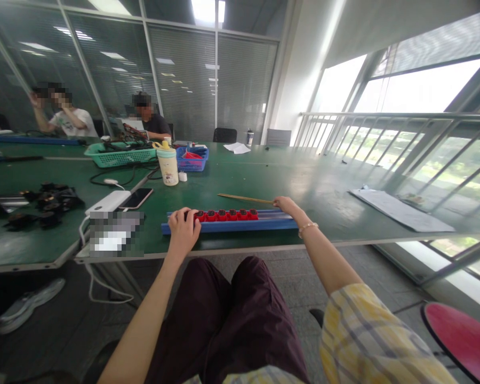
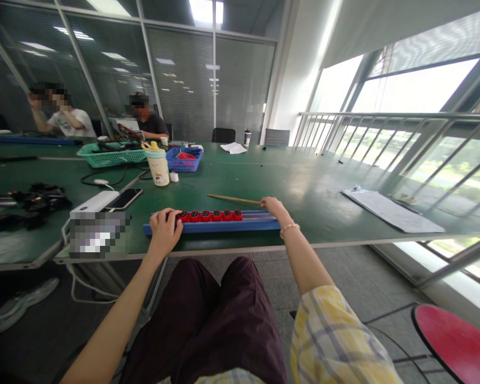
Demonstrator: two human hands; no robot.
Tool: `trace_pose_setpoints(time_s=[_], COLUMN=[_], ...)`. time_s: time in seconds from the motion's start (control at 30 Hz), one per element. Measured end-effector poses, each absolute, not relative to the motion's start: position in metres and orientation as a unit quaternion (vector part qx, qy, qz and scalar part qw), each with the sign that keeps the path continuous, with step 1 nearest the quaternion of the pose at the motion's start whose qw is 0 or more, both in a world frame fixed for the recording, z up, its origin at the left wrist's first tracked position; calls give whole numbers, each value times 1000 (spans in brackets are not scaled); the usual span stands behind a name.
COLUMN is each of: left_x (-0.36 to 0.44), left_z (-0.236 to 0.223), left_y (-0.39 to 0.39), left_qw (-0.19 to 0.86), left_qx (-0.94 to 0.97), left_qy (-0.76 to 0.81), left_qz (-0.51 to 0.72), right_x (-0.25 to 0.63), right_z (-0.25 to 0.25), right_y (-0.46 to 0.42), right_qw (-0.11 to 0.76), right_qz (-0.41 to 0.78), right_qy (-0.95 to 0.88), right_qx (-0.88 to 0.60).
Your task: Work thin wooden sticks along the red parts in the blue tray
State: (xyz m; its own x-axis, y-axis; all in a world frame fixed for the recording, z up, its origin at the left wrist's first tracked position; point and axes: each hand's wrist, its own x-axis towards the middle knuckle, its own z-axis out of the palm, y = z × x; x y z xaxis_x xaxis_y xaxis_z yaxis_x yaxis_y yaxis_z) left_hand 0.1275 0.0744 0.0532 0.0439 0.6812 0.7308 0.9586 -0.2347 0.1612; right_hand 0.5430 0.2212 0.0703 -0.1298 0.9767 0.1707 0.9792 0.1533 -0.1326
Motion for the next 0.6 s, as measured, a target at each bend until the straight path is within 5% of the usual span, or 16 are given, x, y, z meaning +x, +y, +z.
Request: trace_pose_setpoints(time_s=[0.23, 0.6], left_x=[128, 124], left_z=[54, 56], left_y=[74, 71], left_qw=[190, 190], left_qx=[-698, -697], left_qy=[-586, -587], left_qz=[-364, -365], right_x=[542, 531], right_z=[69, 80], right_y=[209, 185], right_qw=[143, 333], right_qz=[-56, -270], right_qy=[-717, -708], right_qx=[-680, -560])
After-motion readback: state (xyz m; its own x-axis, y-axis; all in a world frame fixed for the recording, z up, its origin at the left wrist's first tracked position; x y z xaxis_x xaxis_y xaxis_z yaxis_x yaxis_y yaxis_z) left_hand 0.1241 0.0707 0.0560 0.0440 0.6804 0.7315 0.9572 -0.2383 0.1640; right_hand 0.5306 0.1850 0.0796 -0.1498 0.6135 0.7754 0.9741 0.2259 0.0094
